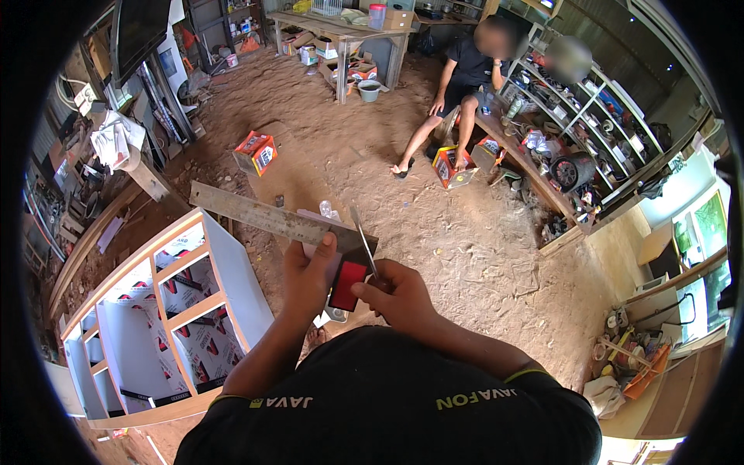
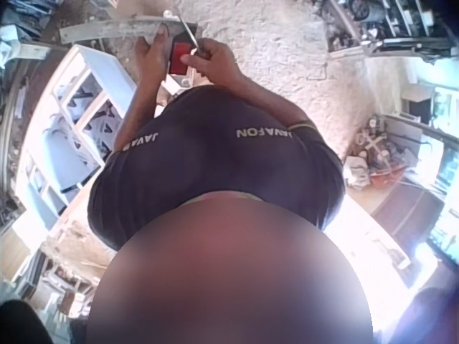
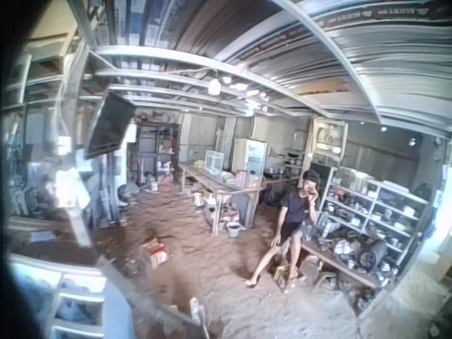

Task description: The person sits on the floor in a woodworking shop and uses a metal ruler and a screwdriver to measure and mark a small white rectangular piece of wood. They repeatedly align the ruler and make marks while other workers move around in the background.

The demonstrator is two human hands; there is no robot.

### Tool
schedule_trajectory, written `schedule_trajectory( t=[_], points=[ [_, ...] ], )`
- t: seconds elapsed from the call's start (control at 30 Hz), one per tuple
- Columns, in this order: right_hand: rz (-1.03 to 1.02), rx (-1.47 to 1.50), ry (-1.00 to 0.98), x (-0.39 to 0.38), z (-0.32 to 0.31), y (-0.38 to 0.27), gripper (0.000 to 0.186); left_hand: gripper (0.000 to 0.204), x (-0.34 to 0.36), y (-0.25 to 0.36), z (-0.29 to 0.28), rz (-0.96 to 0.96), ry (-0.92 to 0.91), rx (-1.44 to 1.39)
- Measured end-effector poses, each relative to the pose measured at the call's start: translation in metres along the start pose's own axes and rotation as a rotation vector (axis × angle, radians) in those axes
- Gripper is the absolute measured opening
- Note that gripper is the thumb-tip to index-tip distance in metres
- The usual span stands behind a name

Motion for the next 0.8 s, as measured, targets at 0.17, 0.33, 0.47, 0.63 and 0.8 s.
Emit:
schedule_trajectory(
  t=[0.17, 0.33, 0.47, 0.63, 0.8],
  points=[
    [-0.119, 0.184, -0.057, -0.008, -0.034, -0.014, 0.037, 0.038, 0.003, 0.007, -0.013, 0.021, -0.048, 0.077],
    [-0.261, -0.05, -0.058, -0.01, -0.065, -0.039, 0.036, 0.038, 0.003, 0.016, -0.018, 0.051, -0.082, 0.082],
    [-0.301, -0.151, -0.091, -0.012, -0.07, -0.053, 0.034, 0.038, 0.004, 0.021, -0.019, 0.027, -0.082, 0.13],
    [-0.198, -0.099, -0.019, -0.007, -0.059, -0.055, 0.031, 0.039, 0.009, 0.028, -0.018, 0.075, -0.042, 0.054],
    [-0.027, -0.024, 0.052, -0.001, -0.027, -0.04, 0.022, 0.039, 0.011, 0.031, -0.008, 0.066, -0.031, -0.102]
  ],
)
Point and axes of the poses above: each hand's wrist, its own x-axis towards the middle knuckle, its own z-axis out of the palm, y = z × x, the point moved 2 cm from there along x, towards the middle knuckle, and after that the axes turned 8 degrees about x, right-handed, at the moved point
